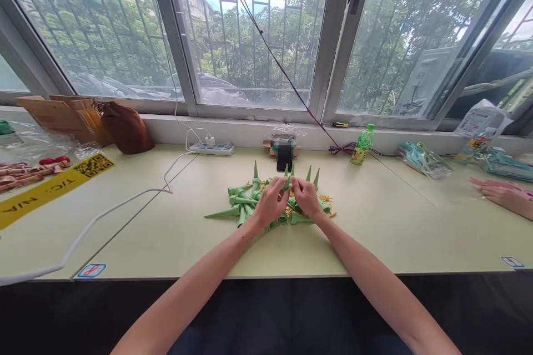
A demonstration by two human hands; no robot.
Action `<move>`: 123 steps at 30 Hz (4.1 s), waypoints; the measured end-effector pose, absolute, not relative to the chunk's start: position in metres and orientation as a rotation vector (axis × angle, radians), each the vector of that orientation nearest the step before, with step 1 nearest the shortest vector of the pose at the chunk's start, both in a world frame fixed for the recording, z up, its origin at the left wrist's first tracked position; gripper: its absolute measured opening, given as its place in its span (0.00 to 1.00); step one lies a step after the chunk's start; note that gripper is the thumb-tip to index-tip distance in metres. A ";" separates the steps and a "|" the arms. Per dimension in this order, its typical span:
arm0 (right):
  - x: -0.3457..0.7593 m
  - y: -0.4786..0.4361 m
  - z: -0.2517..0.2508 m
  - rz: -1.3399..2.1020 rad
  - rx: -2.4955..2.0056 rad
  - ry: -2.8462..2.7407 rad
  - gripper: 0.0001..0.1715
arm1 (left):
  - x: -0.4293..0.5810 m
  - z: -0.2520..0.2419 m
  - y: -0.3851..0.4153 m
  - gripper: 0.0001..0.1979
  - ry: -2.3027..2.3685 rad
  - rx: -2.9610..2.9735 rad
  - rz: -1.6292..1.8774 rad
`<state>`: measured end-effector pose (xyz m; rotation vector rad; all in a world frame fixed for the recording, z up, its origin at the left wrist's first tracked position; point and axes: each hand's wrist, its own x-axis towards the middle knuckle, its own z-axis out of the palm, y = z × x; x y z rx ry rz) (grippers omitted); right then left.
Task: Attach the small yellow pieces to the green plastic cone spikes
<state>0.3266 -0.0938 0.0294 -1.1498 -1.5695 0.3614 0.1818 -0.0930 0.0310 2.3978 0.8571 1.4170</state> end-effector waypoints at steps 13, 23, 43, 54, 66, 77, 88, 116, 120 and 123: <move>0.326 -0.095 0.025 0.274 -1.141 -1.550 0.28 | 0.178 0.033 -0.094 0.13 1.085 2.235 1.523; 0.324 -0.098 0.026 0.347 -1.067 -1.601 0.27 | 0.176 0.040 -0.097 0.18 0.956 2.102 1.356; 0.329 -0.096 0.025 0.440 -1.087 -1.512 0.29 | 0.175 0.033 -0.097 0.24 0.861 2.271 1.367; 0.330 -0.093 0.022 0.624 -1.075 -1.436 0.32 | 0.173 0.028 -0.093 0.21 0.828 2.416 1.352; 0.328 -0.091 0.022 0.588 -1.073 -1.423 0.32 | 0.177 0.033 -0.095 0.20 0.855 2.378 1.374; 0.328 -0.099 0.028 0.442 -1.034 -1.470 0.28 | 0.177 0.039 -0.095 0.17 0.929 2.034 1.391; 0.323 -0.099 0.024 0.493 -0.978 -1.623 0.26 | 0.176 0.043 -0.101 0.16 0.905 1.924 1.325; 0.326 -0.099 0.032 0.470 -1.146 -1.510 0.29 | 0.174 0.031 -0.097 0.30 0.930 2.377 1.303; 0.325 -0.098 0.031 0.476 -1.134 -1.489 0.29 | 0.177 0.032 -0.097 0.24 0.951 2.333 1.333; 0.325 -0.098 0.030 0.454 -1.112 -1.456 0.29 | 0.179 0.032 -0.096 0.18 0.920 2.268 1.410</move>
